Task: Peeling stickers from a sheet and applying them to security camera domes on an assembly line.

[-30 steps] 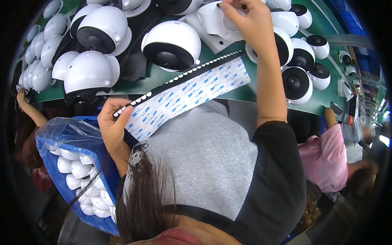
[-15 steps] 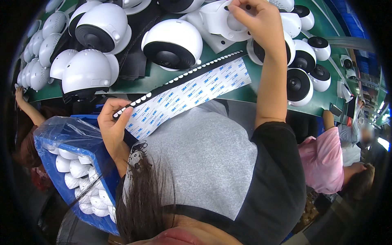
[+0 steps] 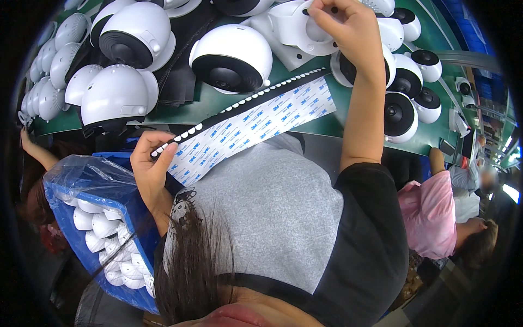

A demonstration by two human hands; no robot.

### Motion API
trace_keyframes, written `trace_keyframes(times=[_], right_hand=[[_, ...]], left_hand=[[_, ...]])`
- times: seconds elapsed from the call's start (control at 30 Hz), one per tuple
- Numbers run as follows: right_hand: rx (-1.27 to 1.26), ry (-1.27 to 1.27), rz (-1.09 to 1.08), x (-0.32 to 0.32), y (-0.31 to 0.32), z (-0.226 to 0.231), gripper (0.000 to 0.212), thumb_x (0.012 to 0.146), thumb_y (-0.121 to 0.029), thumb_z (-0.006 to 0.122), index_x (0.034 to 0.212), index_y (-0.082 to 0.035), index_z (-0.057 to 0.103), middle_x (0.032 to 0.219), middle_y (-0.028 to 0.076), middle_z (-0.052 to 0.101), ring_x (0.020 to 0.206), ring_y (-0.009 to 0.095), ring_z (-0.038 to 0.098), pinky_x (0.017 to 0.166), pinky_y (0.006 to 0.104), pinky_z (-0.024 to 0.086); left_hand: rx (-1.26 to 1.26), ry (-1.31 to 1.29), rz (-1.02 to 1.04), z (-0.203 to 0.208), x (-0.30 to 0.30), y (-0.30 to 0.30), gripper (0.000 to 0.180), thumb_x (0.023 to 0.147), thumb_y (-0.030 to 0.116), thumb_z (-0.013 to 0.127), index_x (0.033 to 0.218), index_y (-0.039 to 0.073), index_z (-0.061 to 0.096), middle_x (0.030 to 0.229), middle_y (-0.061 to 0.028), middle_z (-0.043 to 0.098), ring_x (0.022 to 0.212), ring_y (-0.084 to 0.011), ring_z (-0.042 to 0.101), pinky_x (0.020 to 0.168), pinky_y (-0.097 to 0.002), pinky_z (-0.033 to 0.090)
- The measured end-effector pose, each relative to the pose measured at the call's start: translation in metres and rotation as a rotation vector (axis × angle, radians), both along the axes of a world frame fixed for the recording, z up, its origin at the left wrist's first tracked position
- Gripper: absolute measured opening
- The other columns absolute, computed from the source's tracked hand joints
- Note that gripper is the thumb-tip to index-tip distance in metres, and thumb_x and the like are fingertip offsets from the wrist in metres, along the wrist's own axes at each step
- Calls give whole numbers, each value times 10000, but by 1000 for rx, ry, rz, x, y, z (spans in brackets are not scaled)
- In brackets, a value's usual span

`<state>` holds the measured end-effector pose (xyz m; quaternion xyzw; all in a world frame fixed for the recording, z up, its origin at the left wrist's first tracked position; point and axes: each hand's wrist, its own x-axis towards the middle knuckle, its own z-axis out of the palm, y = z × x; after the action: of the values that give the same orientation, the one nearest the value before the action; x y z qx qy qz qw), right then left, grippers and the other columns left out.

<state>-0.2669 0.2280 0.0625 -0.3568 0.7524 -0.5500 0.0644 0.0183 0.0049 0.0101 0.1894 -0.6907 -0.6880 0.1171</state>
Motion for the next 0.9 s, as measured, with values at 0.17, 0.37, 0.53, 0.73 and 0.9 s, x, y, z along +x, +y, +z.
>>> trace_keyframes(times=[0.17,0.37,0.53,0.73,0.9], right_hand=[[-9,4,1,-1,0,-1,47,786,-28,593,757,-1,566,982,60,557,808,92,511,725,228,416],[-12,-3,-6,-3,0,-2,53,783,-35,598,754,-4,566,970,54,558,789,85,507,709,221,413],[-1,8,-19,-2,0,-1,54,780,-34,600,753,-1,567,962,53,558,786,85,508,706,219,413],[42,-17,-65,1,-3,3,65,768,-21,608,729,-2,559,945,59,558,776,85,506,696,217,414],[96,-1,-25,-3,0,5,99,751,3,612,814,-6,536,886,41,533,754,76,496,679,207,410]], left_hand=[[-3,-11,-3,0,0,0,145,752,-2,642,879,-26,574,766,-52,624,687,-59,540,617,-179,411],[0,9,15,-2,-1,0,150,748,-5,647,878,-26,575,762,-51,621,677,-57,535,609,-179,408],[-5,-18,11,-1,-1,0,153,748,-2,653,878,-26,575,763,-51,621,677,-56,534,607,-177,408],[-2,-6,15,-1,-2,0,153,747,-8,651,879,-26,575,768,-51,624,679,-58,538,612,-177,410],[25,-20,8,1,-2,0,158,742,-13,653,879,-25,574,777,-57,627,694,-64,547,628,-183,419]])
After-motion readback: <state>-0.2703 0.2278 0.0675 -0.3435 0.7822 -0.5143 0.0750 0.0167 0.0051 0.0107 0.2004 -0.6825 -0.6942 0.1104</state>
